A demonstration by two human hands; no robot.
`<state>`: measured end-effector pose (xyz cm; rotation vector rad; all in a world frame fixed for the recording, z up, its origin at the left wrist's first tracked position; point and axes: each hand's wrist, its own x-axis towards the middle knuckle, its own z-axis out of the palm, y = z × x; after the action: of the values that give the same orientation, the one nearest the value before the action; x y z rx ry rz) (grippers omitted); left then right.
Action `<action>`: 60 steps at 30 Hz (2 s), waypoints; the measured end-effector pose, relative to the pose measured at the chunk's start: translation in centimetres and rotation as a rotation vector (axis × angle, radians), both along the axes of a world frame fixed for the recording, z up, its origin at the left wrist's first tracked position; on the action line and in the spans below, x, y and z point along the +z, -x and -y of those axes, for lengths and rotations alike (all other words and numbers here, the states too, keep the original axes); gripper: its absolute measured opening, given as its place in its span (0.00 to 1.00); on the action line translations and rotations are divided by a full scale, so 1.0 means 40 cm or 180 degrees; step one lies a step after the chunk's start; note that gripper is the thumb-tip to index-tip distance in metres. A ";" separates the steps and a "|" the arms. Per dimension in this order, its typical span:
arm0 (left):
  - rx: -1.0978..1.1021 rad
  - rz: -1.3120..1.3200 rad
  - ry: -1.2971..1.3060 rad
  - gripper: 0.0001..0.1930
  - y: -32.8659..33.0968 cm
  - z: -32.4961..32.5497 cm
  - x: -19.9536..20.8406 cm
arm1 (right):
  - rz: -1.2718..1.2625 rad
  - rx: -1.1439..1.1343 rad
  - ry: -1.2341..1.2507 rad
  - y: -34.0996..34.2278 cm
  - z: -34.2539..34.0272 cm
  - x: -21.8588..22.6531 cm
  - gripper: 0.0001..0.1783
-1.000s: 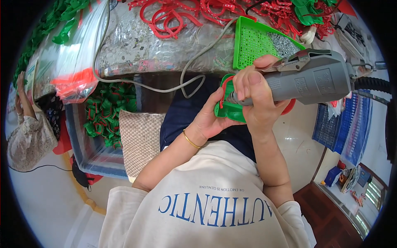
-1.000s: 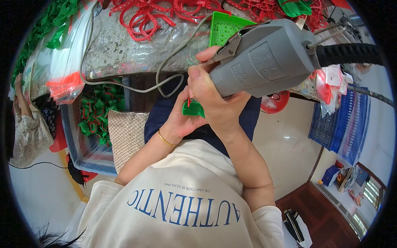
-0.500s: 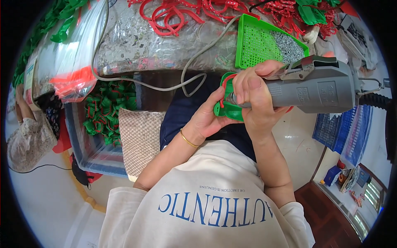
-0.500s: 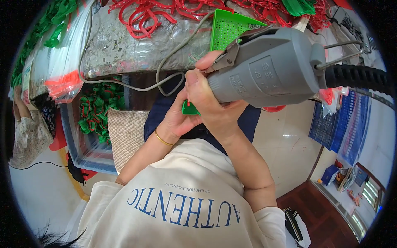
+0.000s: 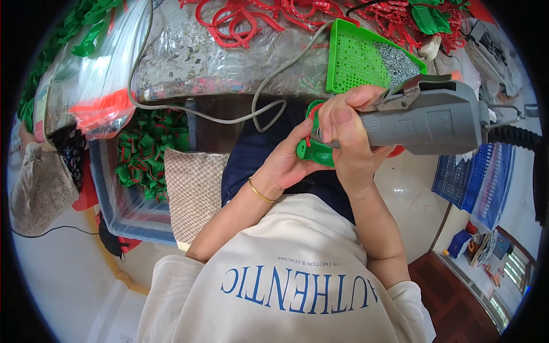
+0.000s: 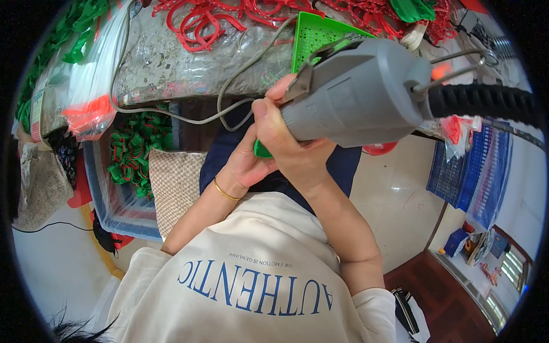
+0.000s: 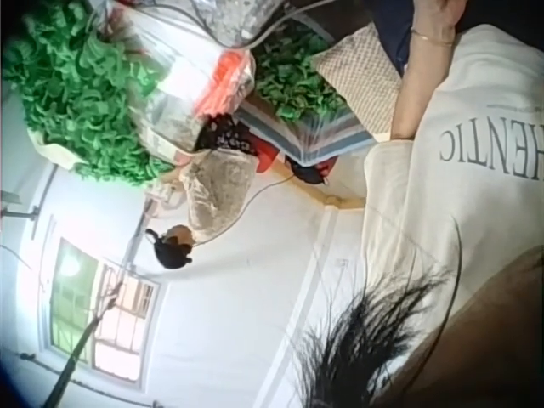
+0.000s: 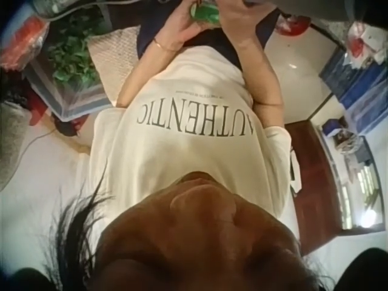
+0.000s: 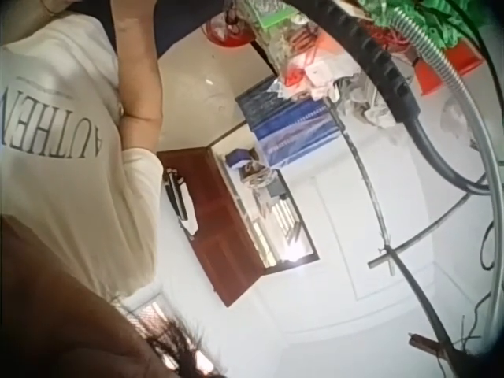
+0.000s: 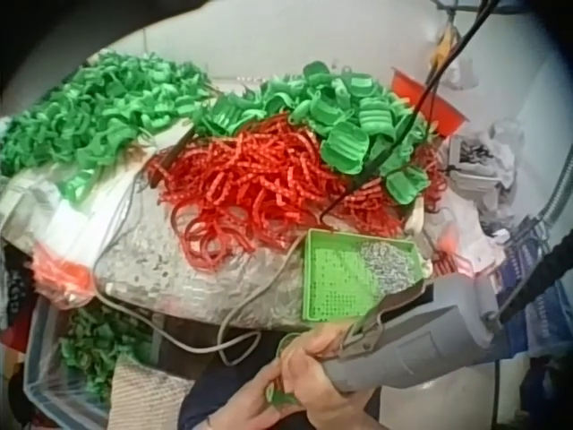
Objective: Use a handheld tool to apply heat or adhesive to a plastic part and then attach a red strip to it.
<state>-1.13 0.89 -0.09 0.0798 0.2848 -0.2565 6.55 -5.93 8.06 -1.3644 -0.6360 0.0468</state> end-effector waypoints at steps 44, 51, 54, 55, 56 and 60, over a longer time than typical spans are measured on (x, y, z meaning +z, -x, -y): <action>0.2073 0.0565 -0.7503 0.22 -0.592 -0.745 0.235 | 0.0517 -0.1273 0.0539 -0.308 0.183 0.218 0.24; 0.1347 -0.0499 -0.8942 0.30 -0.757 -0.850 0.169 | 0.0118 -0.1304 0.1014 -0.225 0.323 0.136 0.18; 0.1770 0.0271 -0.9147 0.20 -0.764 -0.887 0.144 | -0.0188 -0.1207 0.1070 -0.203 0.350 0.093 0.17; 0.1783 0.0246 -0.9150 0.20 -0.766 -0.902 0.138 | -0.0362 -0.1219 0.1086 -0.195 0.348 0.081 0.16; 0.1848 0.0322 -0.9143 0.18 -0.765 -0.918 0.132 | -0.0434 -0.1211 0.1073 -0.190 0.348 0.070 0.15; 0.2303 0.0593 -0.9057 0.13 -0.745 -0.913 0.147 | -0.0532 -0.1211 0.1049 -0.172 0.334 0.048 0.15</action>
<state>28.66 37.39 5.78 2.7238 0.2501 1.0821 13.45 -19.27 9.98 -1.7608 -0.2255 -0.0425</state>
